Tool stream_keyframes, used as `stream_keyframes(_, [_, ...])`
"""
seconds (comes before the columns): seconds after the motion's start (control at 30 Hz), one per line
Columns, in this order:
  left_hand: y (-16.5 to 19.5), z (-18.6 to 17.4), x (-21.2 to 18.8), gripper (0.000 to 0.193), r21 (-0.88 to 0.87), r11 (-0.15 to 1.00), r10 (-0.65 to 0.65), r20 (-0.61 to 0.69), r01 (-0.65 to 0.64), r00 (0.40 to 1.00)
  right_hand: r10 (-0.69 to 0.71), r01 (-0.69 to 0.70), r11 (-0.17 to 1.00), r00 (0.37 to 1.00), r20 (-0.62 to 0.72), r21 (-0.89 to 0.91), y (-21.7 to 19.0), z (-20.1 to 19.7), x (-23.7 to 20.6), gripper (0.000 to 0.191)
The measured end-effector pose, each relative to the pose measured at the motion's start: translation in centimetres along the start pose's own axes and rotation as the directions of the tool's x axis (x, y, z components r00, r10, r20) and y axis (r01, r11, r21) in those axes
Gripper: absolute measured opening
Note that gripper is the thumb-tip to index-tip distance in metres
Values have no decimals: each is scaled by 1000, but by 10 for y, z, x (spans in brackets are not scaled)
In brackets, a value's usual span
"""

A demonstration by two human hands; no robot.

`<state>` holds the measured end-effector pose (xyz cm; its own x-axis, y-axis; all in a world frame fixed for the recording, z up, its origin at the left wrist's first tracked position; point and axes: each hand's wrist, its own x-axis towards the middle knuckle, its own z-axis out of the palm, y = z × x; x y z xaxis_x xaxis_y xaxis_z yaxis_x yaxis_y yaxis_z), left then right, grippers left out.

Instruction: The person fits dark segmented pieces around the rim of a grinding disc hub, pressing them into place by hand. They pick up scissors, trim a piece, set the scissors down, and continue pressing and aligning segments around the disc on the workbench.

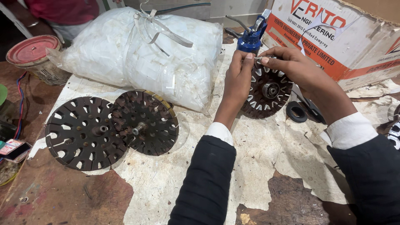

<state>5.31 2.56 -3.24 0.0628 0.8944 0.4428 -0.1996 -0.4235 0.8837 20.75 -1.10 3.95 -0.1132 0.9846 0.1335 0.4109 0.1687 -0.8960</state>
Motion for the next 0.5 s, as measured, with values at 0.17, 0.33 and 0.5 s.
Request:
stream_keyframes(0.17, [11,-1,-4,27,21,1000,9,4,-9,1000,3,-1,997,1000,-30,73,-3,6,-3,26])
stream_keyframes(0.33, [19,-2,-6,28,55,998,-23,22,21,1000,-4,8,995,999,-46,99,-5,9,-4,25])
stream_keyframes(0.5, [18,-1,-5,28,49,999,-25,16,24,1000,-21,26,996,998,-63,80,1,8,-1,25])
